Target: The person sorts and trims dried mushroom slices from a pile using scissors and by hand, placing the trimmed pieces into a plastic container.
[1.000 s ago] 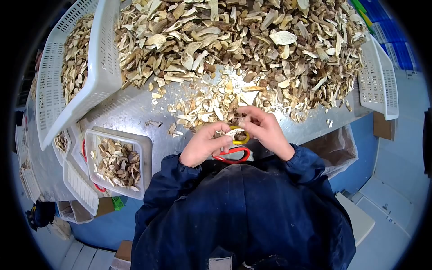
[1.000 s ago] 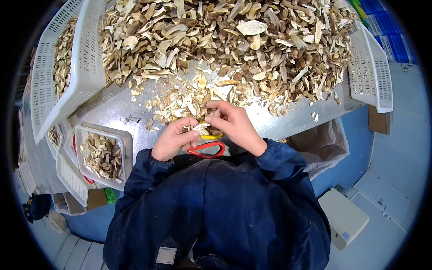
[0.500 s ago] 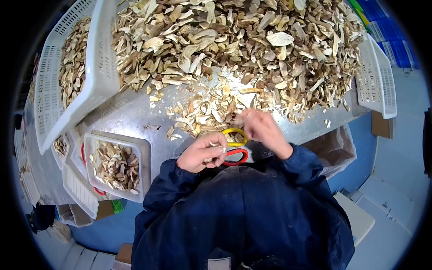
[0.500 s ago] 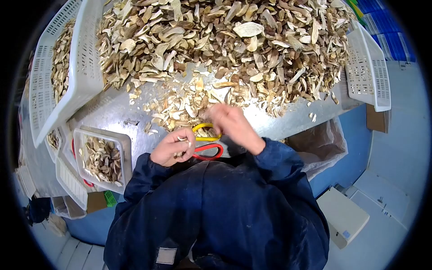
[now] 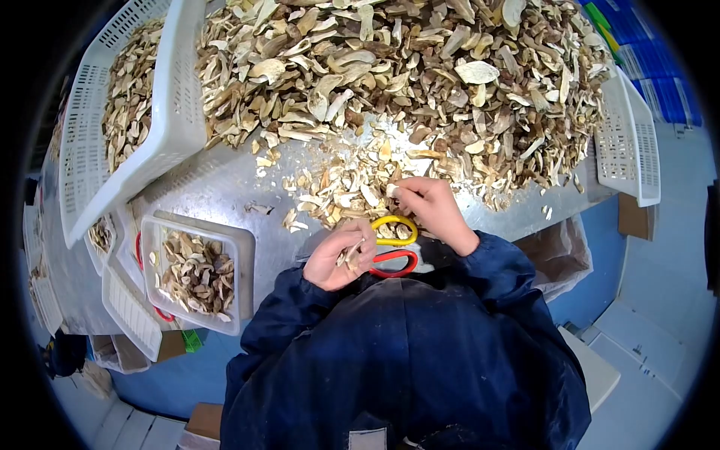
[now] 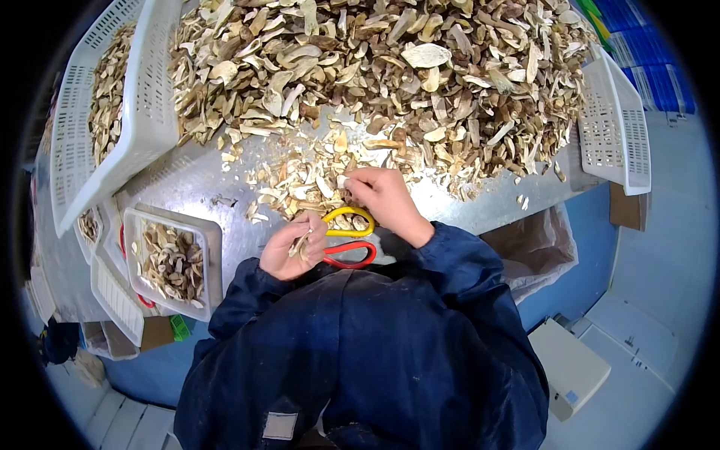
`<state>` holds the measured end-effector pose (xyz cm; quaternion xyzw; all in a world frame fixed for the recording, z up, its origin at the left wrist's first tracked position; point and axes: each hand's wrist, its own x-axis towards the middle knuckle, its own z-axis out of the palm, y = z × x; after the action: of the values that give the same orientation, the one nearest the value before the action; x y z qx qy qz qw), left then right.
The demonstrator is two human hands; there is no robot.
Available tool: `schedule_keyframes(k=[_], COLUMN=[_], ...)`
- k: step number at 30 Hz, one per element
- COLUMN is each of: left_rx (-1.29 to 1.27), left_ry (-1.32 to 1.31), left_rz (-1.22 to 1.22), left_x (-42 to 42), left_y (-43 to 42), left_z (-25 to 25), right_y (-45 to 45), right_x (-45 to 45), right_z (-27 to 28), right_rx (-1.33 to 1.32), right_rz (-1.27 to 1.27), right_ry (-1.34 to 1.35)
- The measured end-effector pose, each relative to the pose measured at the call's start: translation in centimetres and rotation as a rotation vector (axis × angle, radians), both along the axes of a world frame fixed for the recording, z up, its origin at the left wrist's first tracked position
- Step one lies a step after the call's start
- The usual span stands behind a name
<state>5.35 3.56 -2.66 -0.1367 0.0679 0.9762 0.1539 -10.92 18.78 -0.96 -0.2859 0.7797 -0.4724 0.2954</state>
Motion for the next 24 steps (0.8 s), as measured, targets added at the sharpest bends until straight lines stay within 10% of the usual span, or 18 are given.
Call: schedule_keyframes(k=[2,6,10,15,24], left_rx=[-0.053,-0.085,-0.113,-0.057,0.012], left_ry=[-0.023,-0.094,-0.149,-0.092,-0.075], left_rz=[0.016,0.028,0.045,-0.032,-0.002], left_x=[-0.3,-0.5,-0.9,-0.1,-0.3], left_y=[0.2,0.3,0.8,1.3,0.2], left_z=[0.6,0.4,1.4,-0.4,0.7], right_y=[0.6,1.3,1.3,0.2,-0.4], right_x=[-0.6,-0.6,1.3,-1.1,-3.0], right_z=[1.5,1.5,5.1,2.2,0.7], right_rx=[0.013,-0.084,0.000,0.146,0.110], right_rz=[-0.097,-0.144,0.081,0.058,0.252], right_ry=[-0.583,-0.704,-0.462,0.604,0.502])
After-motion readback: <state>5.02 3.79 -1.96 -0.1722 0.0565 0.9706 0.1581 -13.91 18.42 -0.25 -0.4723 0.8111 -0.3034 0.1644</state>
